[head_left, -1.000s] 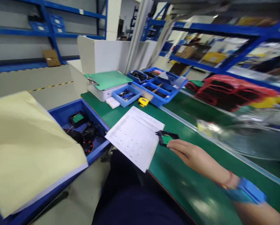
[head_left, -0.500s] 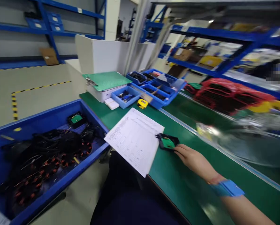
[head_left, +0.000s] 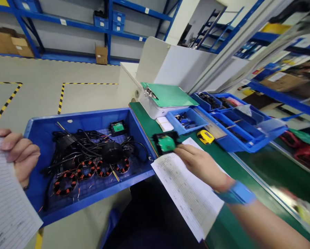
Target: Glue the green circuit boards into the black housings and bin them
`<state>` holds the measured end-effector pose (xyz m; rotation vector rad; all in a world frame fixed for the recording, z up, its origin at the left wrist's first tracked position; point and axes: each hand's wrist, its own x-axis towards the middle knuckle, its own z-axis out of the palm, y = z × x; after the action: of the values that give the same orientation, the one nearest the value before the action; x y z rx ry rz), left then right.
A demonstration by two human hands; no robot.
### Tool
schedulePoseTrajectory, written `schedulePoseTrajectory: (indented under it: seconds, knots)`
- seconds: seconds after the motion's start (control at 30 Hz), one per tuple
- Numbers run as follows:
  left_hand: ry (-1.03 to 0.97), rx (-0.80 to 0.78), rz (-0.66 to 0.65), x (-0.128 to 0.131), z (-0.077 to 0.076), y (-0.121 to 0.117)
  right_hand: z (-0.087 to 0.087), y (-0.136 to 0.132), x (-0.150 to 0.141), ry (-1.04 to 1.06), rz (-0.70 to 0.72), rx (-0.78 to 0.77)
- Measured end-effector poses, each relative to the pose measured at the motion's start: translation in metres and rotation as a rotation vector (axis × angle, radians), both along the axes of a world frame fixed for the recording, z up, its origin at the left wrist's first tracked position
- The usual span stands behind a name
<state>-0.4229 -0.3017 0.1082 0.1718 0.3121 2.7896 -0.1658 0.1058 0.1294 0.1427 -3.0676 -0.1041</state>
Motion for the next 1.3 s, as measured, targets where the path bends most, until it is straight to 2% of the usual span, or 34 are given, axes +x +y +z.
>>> schedulePoseTrajectory:
  seconds: [0.1, 0.17, 0.23, 0.33, 0.5, 0.7, 0.87, 1.1, 1.2, 1.3]
  knots:
    - [0.071, -0.016, -0.025, -0.003, -0.005, -0.003, -0.029, -0.025, -0.098, -0.162, 0.067, 0.080]
    - [0.118, -0.027, -0.043, -0.004, -0.011, -0.006, -0.051, -0.039, -0.150, -0.195, 0.111, 0.086]
    - [0.145, -0.034, -0.061, -0.005, -0.016, -0.007, -0.071, -0.048, -0.186, -0.207, 0.120, 0.089]
    - [0.161, -0.031, -0.069, -0.004, -0.017, -0.006, -0.094, -0.053, -0.217, -0.224, 0.101, 0.091]
    - [0.157, -0.043, -0.063, 0.003, -0.009, -0.001, -0.116, -0.052, -0.235, -0.286, 0.079, 0.090]
    - [0.196, -0.042, -0.083, 0.002, -0.012, -0.003, -0.127, -0.052, -0.243, -0.321, -0.001, 0.084]
    - [0.280, 0.004, -0.187, -0.004, -0.017, -0.005, -0.130, -0.050, -0.245, -0.319, -0.055, 0.072]
    - [0.272, -0.017, -0.181, -0.004, -0.018, -0.005, -0.119, -0.056, -0.240, -0.323, -0.080, 0.032]
    - [0.271, -0.035, -0.169, -0.003, -0.018, -0.005, -0.116, -0.065, -0.236, -0.367, -0.044, -0.013]
    - [0.293, -0.046, -0.169, -0.003, -0.018, -0.004, -0.123, -0.075, -0.234, -0.504, 0.032, -0.083]
